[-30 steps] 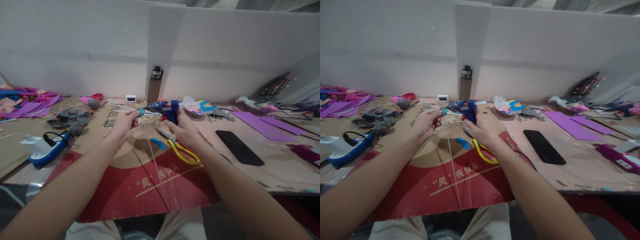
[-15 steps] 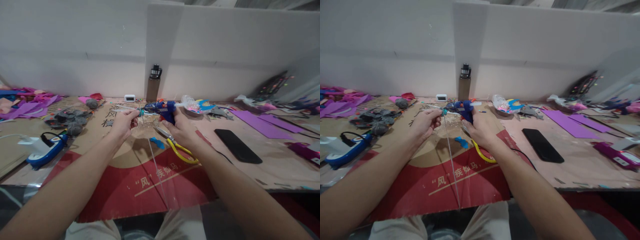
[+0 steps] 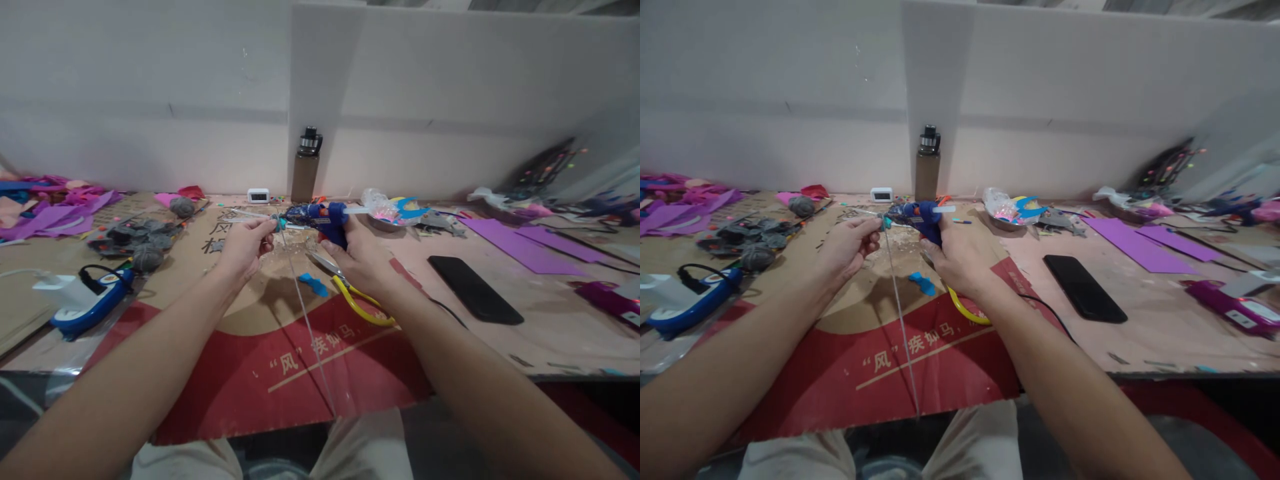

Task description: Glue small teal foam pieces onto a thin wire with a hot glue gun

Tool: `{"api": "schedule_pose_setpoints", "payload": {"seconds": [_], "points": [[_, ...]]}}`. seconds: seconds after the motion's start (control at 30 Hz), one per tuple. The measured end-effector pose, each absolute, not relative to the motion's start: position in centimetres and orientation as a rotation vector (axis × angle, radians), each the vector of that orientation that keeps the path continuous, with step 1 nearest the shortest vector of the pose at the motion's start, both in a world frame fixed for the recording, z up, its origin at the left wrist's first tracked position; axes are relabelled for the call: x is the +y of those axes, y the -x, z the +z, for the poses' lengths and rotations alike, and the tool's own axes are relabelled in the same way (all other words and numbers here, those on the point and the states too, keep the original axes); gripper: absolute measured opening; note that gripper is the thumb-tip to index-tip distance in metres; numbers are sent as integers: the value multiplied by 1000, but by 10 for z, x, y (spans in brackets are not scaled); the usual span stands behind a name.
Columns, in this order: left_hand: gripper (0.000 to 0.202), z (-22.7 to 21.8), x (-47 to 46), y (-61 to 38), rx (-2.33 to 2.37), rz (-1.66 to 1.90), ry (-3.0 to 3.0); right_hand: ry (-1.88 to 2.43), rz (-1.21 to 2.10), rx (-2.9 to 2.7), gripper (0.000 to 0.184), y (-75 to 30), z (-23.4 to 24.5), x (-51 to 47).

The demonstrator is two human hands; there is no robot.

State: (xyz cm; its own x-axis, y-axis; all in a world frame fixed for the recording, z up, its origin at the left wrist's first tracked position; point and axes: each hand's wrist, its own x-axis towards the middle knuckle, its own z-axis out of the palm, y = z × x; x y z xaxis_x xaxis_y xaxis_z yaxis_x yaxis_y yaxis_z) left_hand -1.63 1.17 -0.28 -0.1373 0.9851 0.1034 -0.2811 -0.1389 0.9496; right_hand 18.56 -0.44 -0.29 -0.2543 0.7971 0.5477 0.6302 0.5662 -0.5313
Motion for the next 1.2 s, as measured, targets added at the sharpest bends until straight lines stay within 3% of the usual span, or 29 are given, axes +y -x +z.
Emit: {"api": "schedule_pose_setpoints", "payload": {"seconds": [1.2], "points": [[14,-6,16,19,944,1499,-1007,1134,162,-2015,42,-189,-5,-2]]}}
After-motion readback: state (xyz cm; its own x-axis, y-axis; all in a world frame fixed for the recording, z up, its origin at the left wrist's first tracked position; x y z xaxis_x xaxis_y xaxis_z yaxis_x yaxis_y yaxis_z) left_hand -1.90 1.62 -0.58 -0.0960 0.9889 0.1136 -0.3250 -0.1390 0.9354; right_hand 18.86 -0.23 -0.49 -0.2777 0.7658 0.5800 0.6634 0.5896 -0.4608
